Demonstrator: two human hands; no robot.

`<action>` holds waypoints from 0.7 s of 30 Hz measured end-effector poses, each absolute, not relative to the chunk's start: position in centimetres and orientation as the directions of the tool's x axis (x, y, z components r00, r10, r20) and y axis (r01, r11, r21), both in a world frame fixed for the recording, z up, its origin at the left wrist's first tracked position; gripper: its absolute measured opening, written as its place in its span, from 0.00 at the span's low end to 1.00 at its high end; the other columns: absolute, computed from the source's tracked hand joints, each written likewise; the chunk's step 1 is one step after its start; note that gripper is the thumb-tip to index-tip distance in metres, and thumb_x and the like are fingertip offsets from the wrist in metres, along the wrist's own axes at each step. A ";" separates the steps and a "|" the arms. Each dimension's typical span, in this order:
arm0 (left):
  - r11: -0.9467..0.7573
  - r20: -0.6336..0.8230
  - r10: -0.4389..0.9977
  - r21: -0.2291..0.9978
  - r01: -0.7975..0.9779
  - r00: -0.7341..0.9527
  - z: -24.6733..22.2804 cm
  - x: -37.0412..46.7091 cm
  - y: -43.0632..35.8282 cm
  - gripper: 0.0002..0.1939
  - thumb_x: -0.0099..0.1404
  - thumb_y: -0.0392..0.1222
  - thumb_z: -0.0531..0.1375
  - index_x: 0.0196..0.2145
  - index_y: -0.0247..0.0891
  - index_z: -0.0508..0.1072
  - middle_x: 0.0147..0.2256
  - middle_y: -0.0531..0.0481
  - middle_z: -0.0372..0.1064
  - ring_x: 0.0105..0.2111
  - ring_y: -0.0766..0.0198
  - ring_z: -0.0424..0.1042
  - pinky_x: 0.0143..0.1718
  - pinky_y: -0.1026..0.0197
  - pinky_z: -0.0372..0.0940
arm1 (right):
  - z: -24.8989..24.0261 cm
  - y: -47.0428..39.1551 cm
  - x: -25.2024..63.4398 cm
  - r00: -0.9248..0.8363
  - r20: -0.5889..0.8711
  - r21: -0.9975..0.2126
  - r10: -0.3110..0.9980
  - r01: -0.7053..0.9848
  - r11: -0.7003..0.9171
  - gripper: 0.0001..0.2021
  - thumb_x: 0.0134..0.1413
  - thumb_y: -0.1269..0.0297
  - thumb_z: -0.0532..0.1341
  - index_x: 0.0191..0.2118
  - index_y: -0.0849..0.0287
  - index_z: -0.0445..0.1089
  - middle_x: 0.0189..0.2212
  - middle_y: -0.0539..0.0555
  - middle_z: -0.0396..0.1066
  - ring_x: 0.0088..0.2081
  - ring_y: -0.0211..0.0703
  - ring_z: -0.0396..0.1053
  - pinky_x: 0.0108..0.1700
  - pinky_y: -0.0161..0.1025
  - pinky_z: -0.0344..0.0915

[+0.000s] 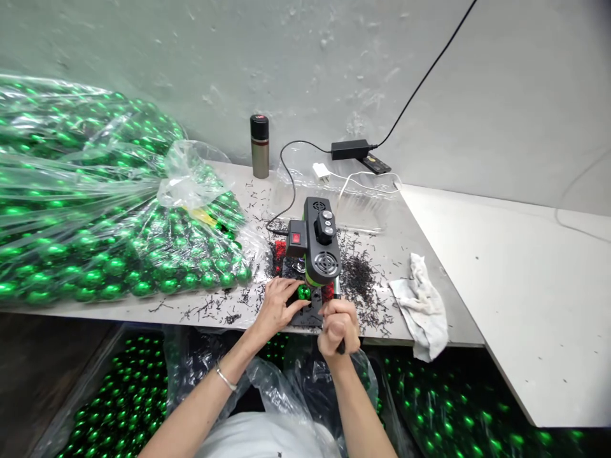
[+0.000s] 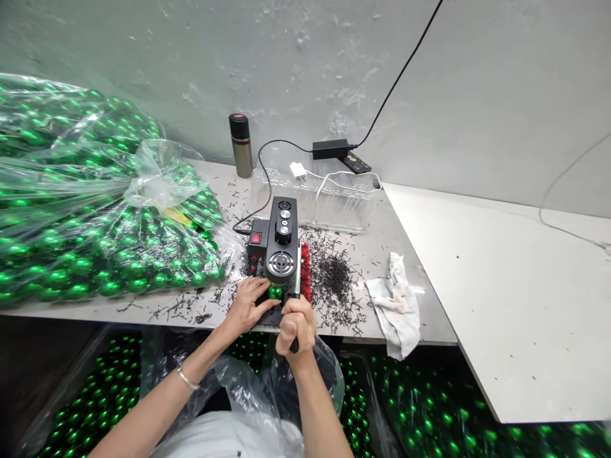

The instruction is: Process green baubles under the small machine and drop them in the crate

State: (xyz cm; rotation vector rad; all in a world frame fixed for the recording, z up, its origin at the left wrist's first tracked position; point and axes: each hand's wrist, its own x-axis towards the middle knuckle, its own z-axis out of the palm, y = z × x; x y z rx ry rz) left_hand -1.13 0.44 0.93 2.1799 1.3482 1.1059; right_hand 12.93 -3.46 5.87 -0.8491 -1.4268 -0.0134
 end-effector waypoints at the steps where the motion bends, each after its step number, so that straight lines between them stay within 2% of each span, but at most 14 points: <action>1: -0.483 0.430 0.870 0.640 0.598 0.243 1.0 -1.1 0.4 0.16 0.67 0.48 0.64 0.50 0.39 0.76 0.45 0.42 0.76 0.48 0.51 0.71 0.56 0.44 0.61 | 5.3 -3.4 12.9 0.202 0.859 -0.505 0.471 0.489 0.712 0.16 0.67 0.67 0.48 0.26 0.56 0.61 0.27 0.49 0.64 0.28 0.37 0.66 0.35 0.43 0.68; 5: -0.465 0.403 0.882 0.654 0.596 0.246 1.1 -1.1 0.3 0.17 0.67 0.48 0.64 0.51 0.40 0.76 0.46 0.42 0.76 0.48 0.51 0.71 0.56 0.45 0.62 | 4.3 -3.1 12.8 0.240 0.865 -0.498 0.440 0.509 0.702 0.16 0.67 0.66 0.48 0.25 0.56 0.61 0.26 0.48 0.64 0.27 0.37 0.67 0.41 0.48 0.70; 10: -0.456 0.401 0.887 0.671 0.585 0.230 0.9 -1.0 0.4 0.16 0.67 0.48 0.64 0.50 0.41 0.77 0.46 0.42 0.76 0.48 0.51 0.71 0.56 0.44 0.62 | 4.0 -2.7 12.8 0.230 0.883 -0.467 0.409 0.513 0.720 0.16 0.67 0.67 0.47 0.26 0.56 0.58 0.27 0.48 0.63 0.27 0.37 0.69 0.43 0.48 0.69; 16: -0.466 0.408 0.882 0.676 0.570 0.238 0.9 -1.0 0.4 0.16 0.67 0.47 0.64 0.51 0.39 0.76 0.46 0.42 0.76 0.48 0.51 0.71 0.56 0.44 0.62 | 4.2 -2.5 13.7 -0.004 0.917 -0.318 0.398 0.593 0.740 0.15 0.67 0.67 0.47 0.27 0.56 0.59 0.28 0.48 0.64 0.29 0.36 0.69 0.39 0.42 0.67; 18: -0.464 0.405 0.883 0.681 0.567 0.237 0.9 -1.0 0.6 0.16 0.67 0.47 0.64 0.51 0.39 0.76 0.47 0.41 0.76 0.48 0.51 0.71 0.56 0.43 0.62 | 5.0 -2.7 13.8 0.010 0.913 -0.336 0.408 0.584 0.739 0.15 0.67 0.68 0.47 0.27 0.57 0.59 0.28 0.48 0.63 0.29 0.36 0.68 0.39 0.42 0.67; 21: -0.472 0.410 0.880 0.689 0.550 0.240 1.1 -0.9 0.8 0.16 0.67 0.47 0.63 0.50 0.37 0.76 0.46 0.40 0.76 0.48 0.50 0.71 0.55 0.42 0.63 | 7.5 -3.1 13.6 0.114 0.884 -0.439 0.454 0.539 0.719 0.16 0.66 0.71 0.48 0.25 0.57 0.58 0.26 0.48 0.63 0.28 0.36 0.65 0.36 0.41 0.65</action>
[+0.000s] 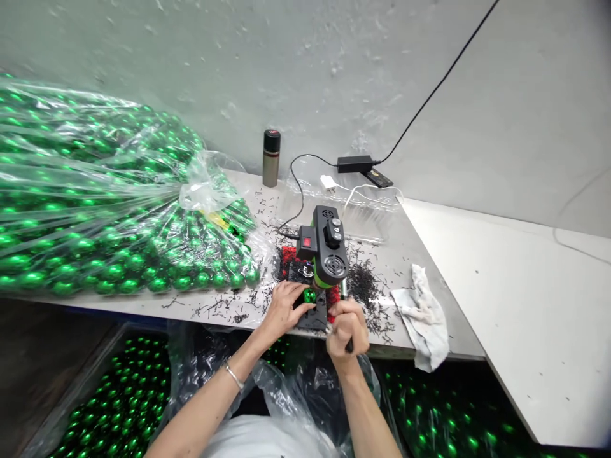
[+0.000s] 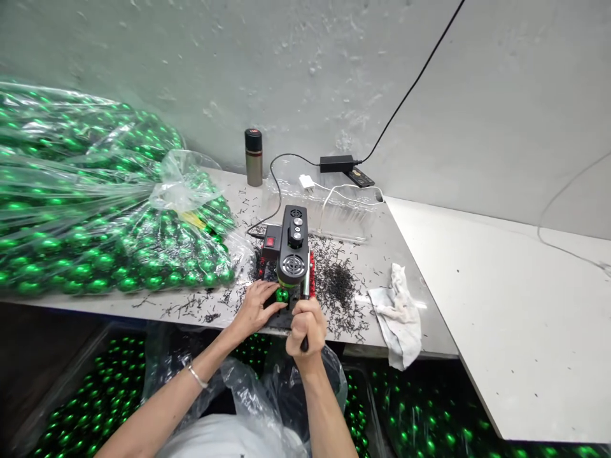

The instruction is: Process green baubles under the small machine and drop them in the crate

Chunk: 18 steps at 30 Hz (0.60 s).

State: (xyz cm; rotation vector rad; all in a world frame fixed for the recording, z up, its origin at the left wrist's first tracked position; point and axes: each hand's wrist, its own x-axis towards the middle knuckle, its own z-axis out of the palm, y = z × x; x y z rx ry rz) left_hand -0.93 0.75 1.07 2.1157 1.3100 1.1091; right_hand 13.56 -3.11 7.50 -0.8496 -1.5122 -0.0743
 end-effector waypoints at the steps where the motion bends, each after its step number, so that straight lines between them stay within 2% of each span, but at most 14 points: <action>1: -0.477 0.414 0.877 0.691 0.543 0.245 1.1 -1.0 0.6 0.16 0.67 0.46 0.63 0.50 0.37 0.76 0.47 0.40 0.76 0.48 0.50 0.71 0.54 0.42 0.64 | 8.6 -3.3 13.4 0.153 0.866 -0.480 0.477 0.523 0.704 0.16 0.65 0.72 0.49 0.24 0.57 0.58 0.25 0.48 0.63 0.27 0.36 0.64 0.33 0.39 0.63; 5: -0.538 0.448 0.842 0.651 0.536 0.301 1.4 -1.7 -2.1 0.18 0.69 0.44 0.60 0.55 0.38 0.72 0.49 0.38 0.74 0.52 0.49 0.70 0.57 0.41 0.62 | 11.9 -3.7 13.1 0.250 0.774 -0.621 0.581 0.480 0.620 0.15 0.64 0.74 0.52 0.24 0.57 0.58 0.23 0.48 0.62 0.27 0.36 0.65 0.29 0.37 0.59; 9: -0.655 0.453 0.754 0.569 0.496 0.476 1.5 -3.7 -4.9 0.29 0.68 0.51 0.61 0.62 0.37 0.64 0.55 0.36 0.71 0.58 0.47 0.67 0.62 0.39 0.58 | 11.5 -3.9 13.2 0.231 0.791 -0.601 0.567 0.471 0.646 0.16 0.64 0.73 0.52 0.23 0.57 0.59 0.24 0.49 0.63 0.26 0.37 0.64 0.28 0.37 0.59; 11: -0.641 0.459 0.768 0.540 0.546 0.447 1.9 -5.3 -4.2 0.30 0.69 0.52 0.58 0.64 0.37 0.62 0.58 0.35 0.69 0.59 0.46 0.66 0.62 0.39 0.58 | 10.6 -3.8 13.1 0.228 0.803 -0.587 0.551 0.469 0.660 0.16 0.64 0.73 0.52 0.23 0.57 0.60 0.23 0.50 0.63 0.26 0.37 0.64 0.27 0.37 0.59; 13: -0.532 0.485 0.828 0.519 0.669 0.282 2.9 -7.0 -1.8 0.24 0.73 0.46 0.53 0.63 0.37 0.64 0.57 0.35 0.70 0.58 0.47 0.67 0.60 0.39 0.60 | 9.8 -3.7 13.0 0.237 0.813 -0.576 0.532 0.465 0.672 0.16 0.63 0.73 0.53 0.23 0.57 0.60 0.23 0.49 0.63 0.25 0.38 0.64 0.27 0.37 0.59; 15: -0.353 0.468 0.878 0.494 0.794 0.099 4.4 -8.8 1.8 0.20 0.74 0.41 0.50 0.59 0.37 0.69 0.55 0.35 0.71 0.56 0.48 0.68 0.59 0.41 0.61 | 9.4 -3.6 12.9 0.250 0.820 -0.568 0.514 0.463 0.680 0.16 0.63 0.73 0.53 0.22 0.57 0.60 0.23 0.49 0.63 0.25 0.37 0.64 0.26 0.37 0.59; 16: -0.261 0.418 0.907 0.464 0.846 0.051 5.3 -9.6 3.8 0.19 0.73 0.39 0.51 0.56 0.35 0.71 0.54 0.34 0.71 0.55 0.47 0.68 0.58 0.42 0.61 | 9.4 -3.6 12.8 0.253 0.823 -0.565 0.509 0.465 0.682 0.17 0.63 0.73 0.53 0.22 0.57 0.59 0.22 0.49 0.63 0.24 0.37 0.64 0.26 0.37 0.59; 18: -0.098 0.206 0.978 0.356 0.929 0.024 6.7 -10.9 7.2 0.16 0.69 0.35 0.53 0.50 0.33 0.75 0.52 0.32 0.72 0.54 0.45 0.69 0.55 0.44 0.62 | 9.5 -3.6 12.8 0.248 0.824 -0.562 0.509 0.466 0.683 0.17 0.63 0.74 0.52 0.22 0.57 0.59 0.22 0.49 0.62 0.25 0.36 0.64 0.26 0.37 0.60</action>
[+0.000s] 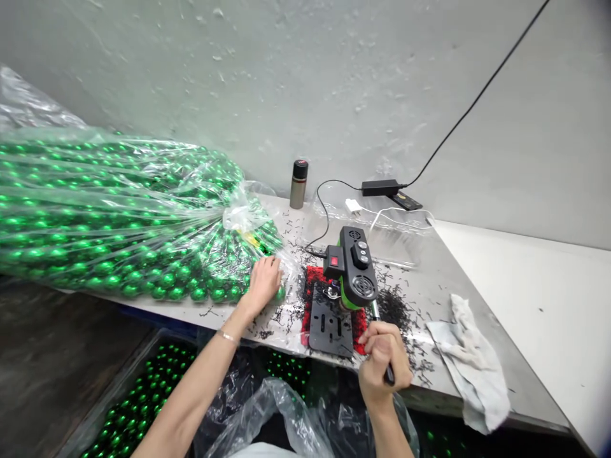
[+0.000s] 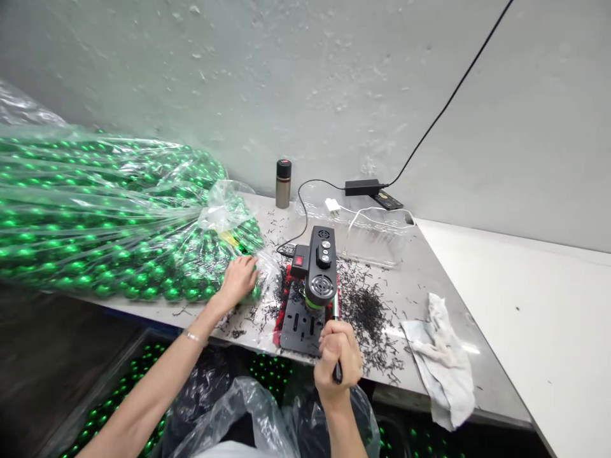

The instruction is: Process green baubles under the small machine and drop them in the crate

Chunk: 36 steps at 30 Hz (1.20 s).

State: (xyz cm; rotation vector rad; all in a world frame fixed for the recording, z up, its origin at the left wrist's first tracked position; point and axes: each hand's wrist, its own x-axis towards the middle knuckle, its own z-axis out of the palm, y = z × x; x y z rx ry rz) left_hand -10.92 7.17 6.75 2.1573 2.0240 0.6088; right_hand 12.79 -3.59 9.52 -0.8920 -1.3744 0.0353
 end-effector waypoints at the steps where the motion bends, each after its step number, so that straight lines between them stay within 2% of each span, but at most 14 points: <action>1: -0.064 0.158 0.987 0.340 0.938 0.010 7.3 -11.4 8.5 0.13 0.67 0.34 0.55 0.45 0.32 0.77 0.49 0.30 0.74 0.52 0.42 0.71 0.54 0.43 0.62 | 9.6 -3.6 12.8 0.244 0.823 -0.564 0.514 0.466 0.682 0.16 0.63 0.74 0.52 0.22 0.57 0.60 0.22 0.49 0.63 0.25 0.36 0.64 0.27 0.37 0.60; 4: -0.014 0.043 0.999 0.338 0.941 -0.001 8.2 -12.5 11.0 0.04 0.60 0.36 0.63 0.32 0.33 0.78 0.37 0.31 0.77 0.46 0.40 0.75 0.47 0.48 0.65 | 9.5 -3.6 12.8 0.240 0.817 -0.572 0.525 0.462 0.678 0.16 0.63 0.74 0.52 0.23 0.57 0.60 0.23 0.49 0.63 0.26 0.37 0.64 0.27 0.37 0.61; 6: 0.014 -0.016 1.000 0.362 0.932 -0.009 8.4 -12.9 11.6 0.03 0.56 0.37 0.67 0.29 0.35 0.78 0.32 0.35 0.78 0.42 0.41 0.77 0.43 0.52 0.67 | 9.3 -3.6 12.9 0.247 0.815 -0.575 0.524 0.461 0.676 0.16 0.63 0.74 0.52 0.23 0.57 0.60 0.23 0.49 0.64 0.26 0.37 0.65 0.27 0.37 0.61; 8: 0.029 -0.046 0.999 0.402 0.915 -0.012 8.6 -13.3 11.6 0.05 0.56 0.39 0.67 0.32 0.36 0.79 0.32 0.38 0.78 0.41 0.44 0.77 0.42 0.54 0.67 | 9.2 -3.5 13.0 0.247 0.820 -0.568 0.516 0.462 0.682 0.16 0.63 0.73 0.52 0.23 0.57 0.60 0.22 0.49 0.64 0.25 0.38 0.65 0.26 0.37 0.61; 10: 0.017 -0.047 0.999 0.455 0.890 0.005 8.9 -13.7 11.2 0.12 0.60 0.43 0.65 0.41 0.36 0.79 0.35 0.41 0.79 0.41 0.48 0.77 0.41 0.56 0.67 | 9.0 -3.4 13.0 0.236 0.827 -0.557 0.509 0.463 0.690 0.16 0.62 0.73 0.52 0.23 0.57 0.61 0.22 0.49 0.63 0.25 0.38 0.65 0.26 0.37 0.61; 11: 0.006 -0.046 0.999 0.537 0.844 0.022 9.0 -13.8 10.8 0.16 0.62 0.45 0.63 0.47 0.36 0.78 0.37 0.42 0.79 0.41 0.50 0.77 0.40 0.57 0.67 | 9.0 -3.4 13.0 0.230 0.830 -0.552 0.507 0.463 0.694 0.16 0.62 0.74 0.52 0.23 0.57 0.61 0.22 0.49 0.63 0.25 0.38 0.65 0.26 0.37 0.61; 13: 0.007 -0.048 0.998 0.794 0.608 0.052 9.1 -13.9 9.6 0.23 0.64 0.48 0.61 0.54 0.36 0.74 0.41 0.44 0.78 0.40 0.55 0.77 0.39 0.59 0.69 | 9.1 -3.4 13.0 0.223 0.832 -0.549 0.507 0.462 0.697 0.16 0.62 0.74 0.52 0.23 0.57 0.61 0.22 0.49 0.63 0.25 0.37 0.65 0.26 0.37 0.61; 15: 0.062 -0.076 0.995 0.977 0.202 0.063 8.8 -13.4 8.2 0.26 0.60 0.50 0.65 0.53 0.35 0.74 0.40 0.44 0.76 0.37 0.59 0.76 0.36 0.60 0.69 | 9.4 -3.4 12.9 0.220 0.834 -0.546 0.507 0.463 0.698 0.16 0.62 0.75 0.52 0.23 0.57 0.60 0.22 0.48 0.63 0.25 0.37 0.65 0.26 0.36 0.61; 18: 0.195 -0.183 0.980 0.952 -0.235 0.072 7.7 -11.4 5.7 0.20 0.53 0.46 0.71 0.41 0.34 0.76 0.33 0.48 0.73 0.31 0.65 0.73 0.32 0.64 0.69 | 10.5 -3.5 12.7 0.230 0.827 -0.557 0.514 0.464 0.689 0.16 0.63 0.75 0.52 0.23 0.57 0.59 0.22 0.48 0.62 0.25 0.36 0.65 0.27 0.36 0.60; 21: 0.307 -0.296 0.951 0.850 -0.428 0.095 6.4 -8.5 3.4 0.18 0.51 0.45 0.74 0.35 0.35 0.75 0.31 0.52 0.71 0.27 0.69 0.72 0.26 0.68 0.66 | 12.2 -3.4 12.7 0.254 0.805 -0.587 0.537 0.476 0.655 0.17 0.64 0.74 0.52 0.23 0.57 0.59 0.22 0.47 0.62 0.25 0.35 0.65 0.27 0.36 0.59; 24: 0.369 -0.354 0.928 0.826 -0.426 0.118 5.3 -5.7 2.0 0.21 0.52 0.47 0.74 0.39 0.35 0.75 0.28 0.53 0.71 0.24 0.71 0.70 0.21 0.70 0.61 | 13.6 -3.2 12.8 0.246 0.784 -0.607 0.570 0.500 0.618 0.16 0.65 0.73 0.52 0.24 0.57 0.59 0.22 0.47 0.63 0.25 0.34 0.64 0.28 0.36 0.59; 29: 0.344 -0.324 0.935 0.928 -0.142 0.146 4.3 -2.9 1.2 0.33 0.55 0.55 0.70 0.52 0.30 0.73 0.18 0.58 0.67 0.15 0.73 0.59 0.18 0.68 0.51 | 14.2 -2.9 13.0 0.207 0.815 -0.564 0.542 0.498 0.658 0.16 0.65 0.73 0.53 0.24 0.56 0.59 0.22 0.47 0.62 0.25 0.35 0.64 0.29 0.36 0.59; 32: 0.251 -0.245 0.957 0.968 -0.019 0.157 3.9 -2.2 1.0 0.34 0.55 0.57 0.67 0.53 0.30 0.73 0.17 0.59 0.66 0.16 0.70 0.61 0.19 0.66 0.54 | 13.9 -3.0 12.9 0.196 0.827 -0.545 0.527 0.504 0.669 0.16 0.64 0.74 0.52 0.24 0.56 0.59 0.22 0.48 0.62 0.26 0.35 0.64 0.29 0.36 0.60; 36: 0.107 -0.134 0.978 0.980 0.170 0.159 3.8 -1.9 0.7 0.29 0.60 0.54 0.64 0.53 0.32 0.75 0.16 0.59 0.64 0.19 0.65 0.67 0.26 0.63 0.61 | 13.6 -3.0 12.9 0.192 0.839 -0.529 0.510 0.512 0.677 0.16 0.64 0.74 0.52 0.23 0.56 0.58 0.21 0.47 0.61 0.26 0.36 0.64 0.29 0.36 0.59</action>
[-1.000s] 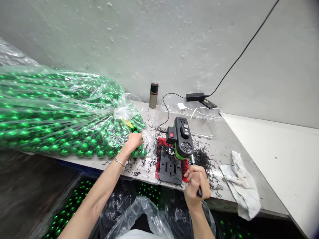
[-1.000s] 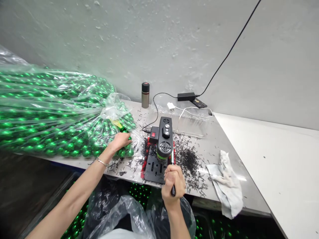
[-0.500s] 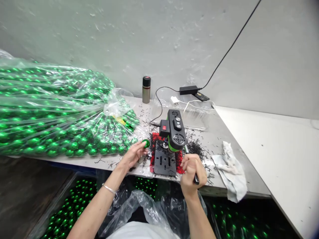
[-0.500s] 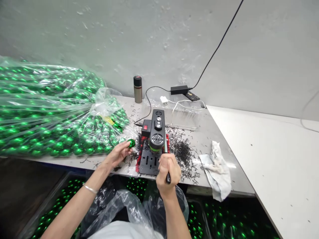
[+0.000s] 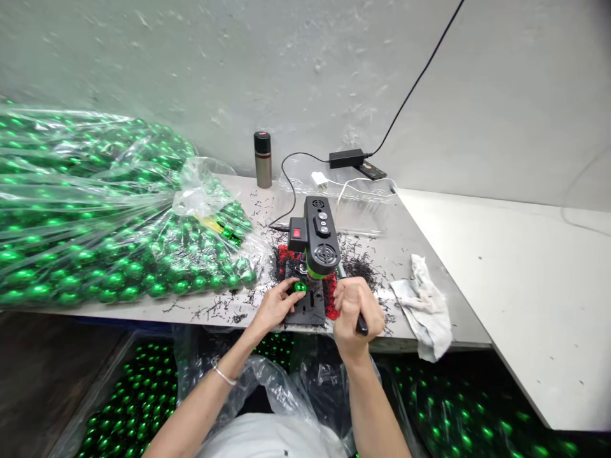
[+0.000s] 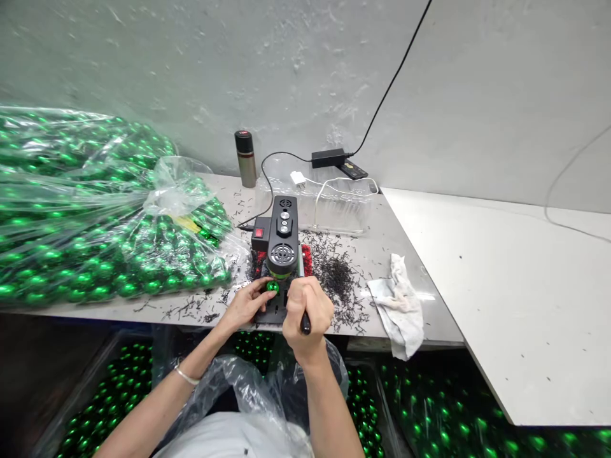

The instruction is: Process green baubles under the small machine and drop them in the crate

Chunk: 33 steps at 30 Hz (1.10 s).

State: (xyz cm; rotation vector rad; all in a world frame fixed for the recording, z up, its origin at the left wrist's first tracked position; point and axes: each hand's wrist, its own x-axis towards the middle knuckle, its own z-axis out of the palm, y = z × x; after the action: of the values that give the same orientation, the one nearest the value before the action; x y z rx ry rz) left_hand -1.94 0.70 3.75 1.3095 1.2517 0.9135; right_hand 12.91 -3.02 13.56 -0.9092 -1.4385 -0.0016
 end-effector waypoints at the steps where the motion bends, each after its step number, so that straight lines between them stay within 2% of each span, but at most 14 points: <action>1: 0.069 -0.111 0.980 0.968 0.241 0.163 3.8 -1.9 0.6 0.27 0.61 0.53 0.63 0.53 0.33 0.75 0.16 0.58 0.65 0.19 0.64 0.68 0.27 0.62 0.62 | 13.5 -3.0 12.9 0.189 0.841 -0.525 0.507 0.511 0.680 0.16 0.63 0.75 0.53 0.23 0.56 0.58 0.21 0.47 0.61 0.26 0.36 0.64 0.29 0.36 0.59; 3: -0.010 -0.057 0.985 0.925 0.380 0.164 3.9 -1.9 0.4 0.25 0.62 0.50 0.63 0.54 0.34 0.75 0.19 0.56 0.69 0.21 0.62 0.70 0.31 0.61 0.65 | 13.4 -3.0 12.9 0.183 0.844 -0.520 0.505 0.513 0.683 0.16 0.63 0.76 0.53 0.24 0.56 0.58 0.21 0.47 0.60 0.27 0.36 0.64 0.30 0.36 0.60; 6: -0.130 0.055 0.986 0.847 0.515 0.159 3.9 -1.5 0.2 0.22 0.63 0.47 0.64 0.53 0.36 0.76 0.35 0.47 0.79 0.26 0.62 0.73 0.37 0.59 0.69 | 13.3 -3.1 13.0 0.175 0.844 -0.518 0.507 0.515 0.684 0.15 0.63 0.77 0.52 0.24 0.56 0.58 0.22 0.47 0.60 0.27 0.36 0.64 0.30 0.36 0.60; 8: -0.189 0.119 0.980 0.808 0.558 0.159 3.8 -1.1 0.0 0.19 0.64 0.46 0.64 0.52 0.37 0.77 0.46 0.44 0.79 0.29 0.62 0.75 0.39 0.58 0.71 | 13.4 -3.1 13.0 0.170 0.843 -0.519 0.511 0.510 0.686 0.15 0.63 0.77 0.52 0.25 0.56 0.58 0.22 0.47 0.61 0.28 0.36 0.64 0.30 0.36 0.60; 10: -0.217 0.163 0.976 0.782 0.584 0.146 3.6 -0.7 -0.1 0.18 0.65 0.45 0.64 0.51 0.39 0.77 0.50 0.44 0.77 0.29 0.63 0.76 0.40 0.59 0.71 | 13.5 -3.2 13.0 0.165 0.842 -0.519 0.514 0.506 0.689 0.15 0.63 0.77 0.52 0.25 0.56 0.59 0.22 0.47 0.61 0.28 0.36 0.64 0.30 0.36 0.60; 17: -0.298 0.273 0.952 0.737 0.607 0.136 2.7 -0.4 -0.3 0.16 0.66 0.44 0.64 0.50 0.38 0.78 0.50 0.44 0.77 0.30 0.63 0.77 0.40 0.59 0.73 | 10.6 -3.4 13.1 0.145 0.857 -0.490 0.494 0.523 0.697 0.14 0.64 0.74 0.51 0.26 0.56 0.59 0.23 0.48 0.62 0.27 0.36 0.64 0.30 0.37 0.61; 24: -0.335 0.311 0.939 0.723 0.604 0.148 2.7 -0.5 -0.5 0.15 0.67 0.45 0.63 0.50 0.39 0.77 0.47 0.45 0.78 0.30 0.63 0.78 0.38 0.61 0.74 | 5.7 -2.9 12.9 0.154 0.892 -0.435 0.426 0.548 0.714 0.16 0.68 0.68 0.47 0.26 0.56 0.60 0.26 0.48 0.64 0.28 0.36 0.65 0.40 0.43 0.70; 29: -0.345 0.316 0.935 0.713 0.611 0.159 2.8 -0.6 -0.5 0.15 0.67 0.45 0.63 0.50 0.40 0.77 0.47 0.45 0.78 0.32 0.62 0.78 0.38 0.61 0.74 | 6.2 -3.1 13.1 0.154 0.889 -0.438 0.431 0.557 0.705 0.16 0.67 0.68 0.48 0.25 0.56 0.59 0.26 0.48 0.64 0.27 0.35 0.64 0.40 0.43 0.68; 33: -0.344 0.320 0.935 0.705 0.620 0.155 2.7 -0.5 -0.5 0.15 0.67 0.45 0.63 0.51 0.40 0.76 0.47 0.45 0.78 0.33 0.61 0.79 0.39 0.60 0.75 | 6.8 -3.3 13.1 0.211 0.854 -0.510 0.475 0.515 0.689 0.16 0.66 0.69 0.48 0.25 0.56 0.57 0.25 0.47 0.63 0.26 0.35 0.63 0.38 0.42 0.66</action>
State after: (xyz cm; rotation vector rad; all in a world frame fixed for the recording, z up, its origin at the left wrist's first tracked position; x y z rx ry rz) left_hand -0.53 -0.53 2.70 2.0288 1.4797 1.0372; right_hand 13.07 -3.30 6.82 -0.8881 -1.4148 -0.0338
